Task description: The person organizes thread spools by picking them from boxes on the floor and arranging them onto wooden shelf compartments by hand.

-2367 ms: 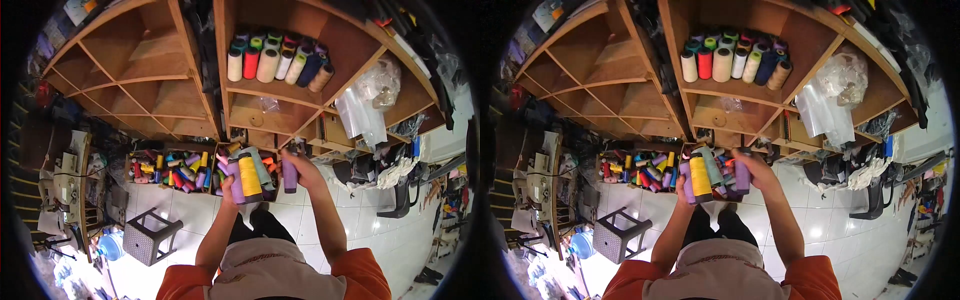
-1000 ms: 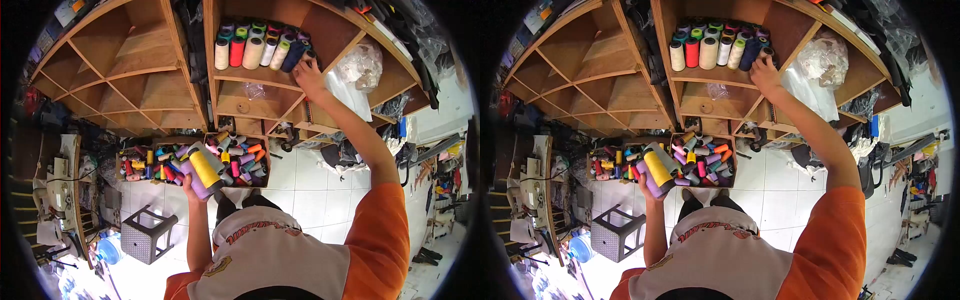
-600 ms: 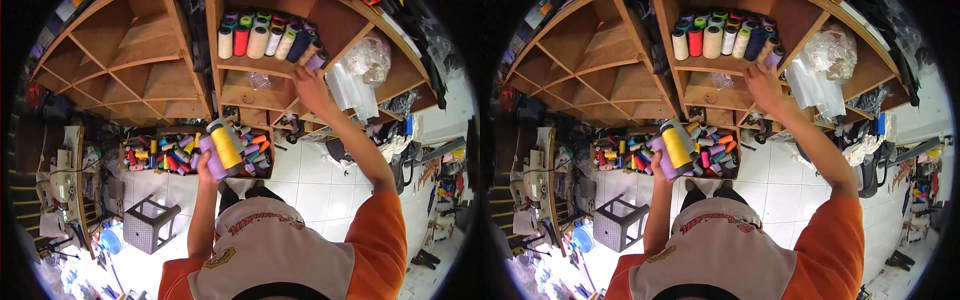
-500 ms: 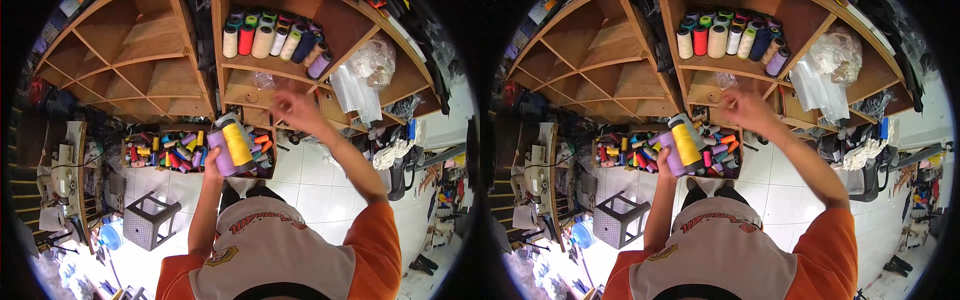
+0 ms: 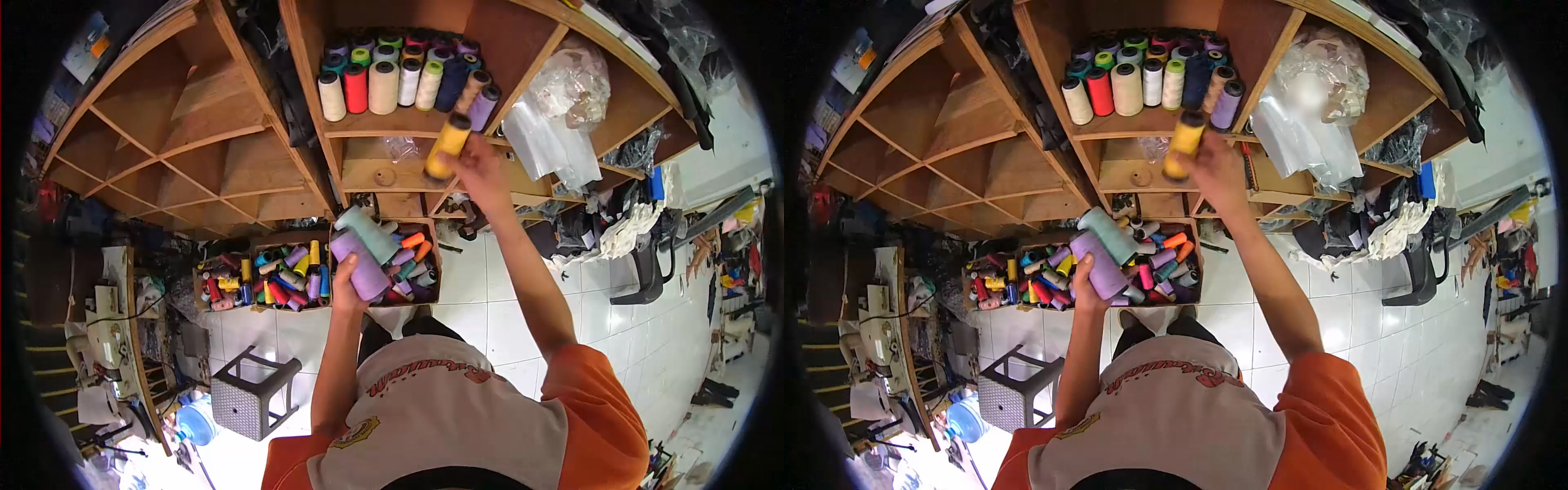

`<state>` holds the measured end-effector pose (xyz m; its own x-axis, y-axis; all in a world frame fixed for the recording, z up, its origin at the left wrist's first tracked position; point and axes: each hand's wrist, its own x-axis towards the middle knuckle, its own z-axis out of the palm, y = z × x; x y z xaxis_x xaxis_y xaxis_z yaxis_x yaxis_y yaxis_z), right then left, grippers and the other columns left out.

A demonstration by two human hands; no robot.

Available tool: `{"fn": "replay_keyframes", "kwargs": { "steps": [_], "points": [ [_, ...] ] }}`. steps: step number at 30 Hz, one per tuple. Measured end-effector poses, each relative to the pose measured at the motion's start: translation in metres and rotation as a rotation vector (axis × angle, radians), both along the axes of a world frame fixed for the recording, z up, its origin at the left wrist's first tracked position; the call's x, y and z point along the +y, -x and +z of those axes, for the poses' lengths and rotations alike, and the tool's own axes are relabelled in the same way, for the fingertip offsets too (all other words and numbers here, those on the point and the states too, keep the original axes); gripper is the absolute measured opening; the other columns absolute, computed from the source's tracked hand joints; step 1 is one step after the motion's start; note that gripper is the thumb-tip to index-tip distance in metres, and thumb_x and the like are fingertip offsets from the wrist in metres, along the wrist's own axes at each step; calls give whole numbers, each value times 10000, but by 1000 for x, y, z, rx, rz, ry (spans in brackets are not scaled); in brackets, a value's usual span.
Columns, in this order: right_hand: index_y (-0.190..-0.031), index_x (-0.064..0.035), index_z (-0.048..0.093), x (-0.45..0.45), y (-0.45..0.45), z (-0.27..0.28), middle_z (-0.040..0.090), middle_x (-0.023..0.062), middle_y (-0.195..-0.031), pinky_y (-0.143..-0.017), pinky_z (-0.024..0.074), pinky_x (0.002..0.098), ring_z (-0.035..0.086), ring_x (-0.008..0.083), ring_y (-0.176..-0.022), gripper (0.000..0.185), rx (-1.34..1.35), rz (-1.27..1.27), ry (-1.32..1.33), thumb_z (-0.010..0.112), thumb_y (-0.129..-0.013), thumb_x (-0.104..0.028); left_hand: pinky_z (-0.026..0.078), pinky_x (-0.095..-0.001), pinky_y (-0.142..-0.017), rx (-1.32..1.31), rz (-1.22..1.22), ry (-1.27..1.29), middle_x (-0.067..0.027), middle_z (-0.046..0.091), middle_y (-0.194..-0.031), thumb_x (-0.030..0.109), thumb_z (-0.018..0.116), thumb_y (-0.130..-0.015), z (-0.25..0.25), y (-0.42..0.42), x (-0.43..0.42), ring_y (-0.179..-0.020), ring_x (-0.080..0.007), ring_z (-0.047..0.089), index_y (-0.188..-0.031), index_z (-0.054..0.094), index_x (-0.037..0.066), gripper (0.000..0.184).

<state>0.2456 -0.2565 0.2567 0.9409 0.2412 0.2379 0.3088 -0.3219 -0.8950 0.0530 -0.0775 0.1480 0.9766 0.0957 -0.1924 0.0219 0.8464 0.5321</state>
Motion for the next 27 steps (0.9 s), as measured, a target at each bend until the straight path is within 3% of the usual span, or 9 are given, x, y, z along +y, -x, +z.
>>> {"fn": "replay_keyframes", "kwargs": {
  "steps": [2, 3, 6, 10, 16, 19, 27],
  "points": [
    [-958, 18, 608, 7, -26, -2, 654, 167, -834, -643, 491, 365, 641, 283, -726, 363, -289, -281, 77, 758, -715, -207, 498, -573, -841, 16, -4, -23, -154, 521, -1209, 403, 657, -739, 5, 6, 2, -1087, -329, 547, -1318, 379, 74, 721],
    [-951, 21, 605, 9, -43, -12, 647, 179, -832, -647, 490, 382, 631, 315, -731, 355, -357, -328, 113, 757, -714, -195, 536, -492, -792, -22, -5, 3, -174, 551, -1132, 366, 625, -770, 3, 10, 4, -987, -316, 590, -1283, 388, 29, 658],
    [-940, 31, 585, 20, -70, -31, 625, 208, -824, -669, 488, 441, 595, 408, -768, 330, -548, -448, 219, 738, -722, -163, 526, -530, -802, 53, 34, -15, -169, 539, -1156, 357, 627, -766, -10, 26, 12, -1037, -317, 570, -1292, 381, 39, 662],
    [-1025, 28, 521, 35, -76, -39, 602, 222, -880, -694, 488, 455, 588, 403, -836, 394, -507, -569, 277, 724, -741, -154, 508, -578, -818, 79, 49, -4, -166, 513, -1200, 344, 650, -751, -9, 45, 27, -1092, -328, 540, -1314, 358, 62, 694],
    [-946, 37, 506, 46, -72, -46, 580, 233, -815, -685, 476, 450, 587, 403, -776, 343, -612, -748, 212, 732, -710, -70, 502, -529, -843, 88, 43, -55, -136, 514, -1221, 399, 638, -755, -11, 62, 54, -1099, -322, 539, -1322, 365, 93, 700],
    [-891, 28, 503, 47, -78, -62, 583, 222, -799, -674, 464, 451, 588, 403, -759, 321, -355, -694, 34, 740, -683, -30, 509, -527, -829, 111, 61, -62, -136, 514, -1222, 402, 631, -765, -17, 70, 68, -1104, -312, 538, -1326, 363, 102, 690],
    [-833, 9, 499, 53, -84, -71, 588, 206, -761, -640, 459, 436, 592, 392, -745, 318, -327, -787, 58, 761, -659, -37, 513, -536, -826, 77, 59, -132, -117, 509, -1229, 396, 644, -752, -10, 70, 85, -1110, -299, 533, -1326, 369, 110, 697]
  ]
}}
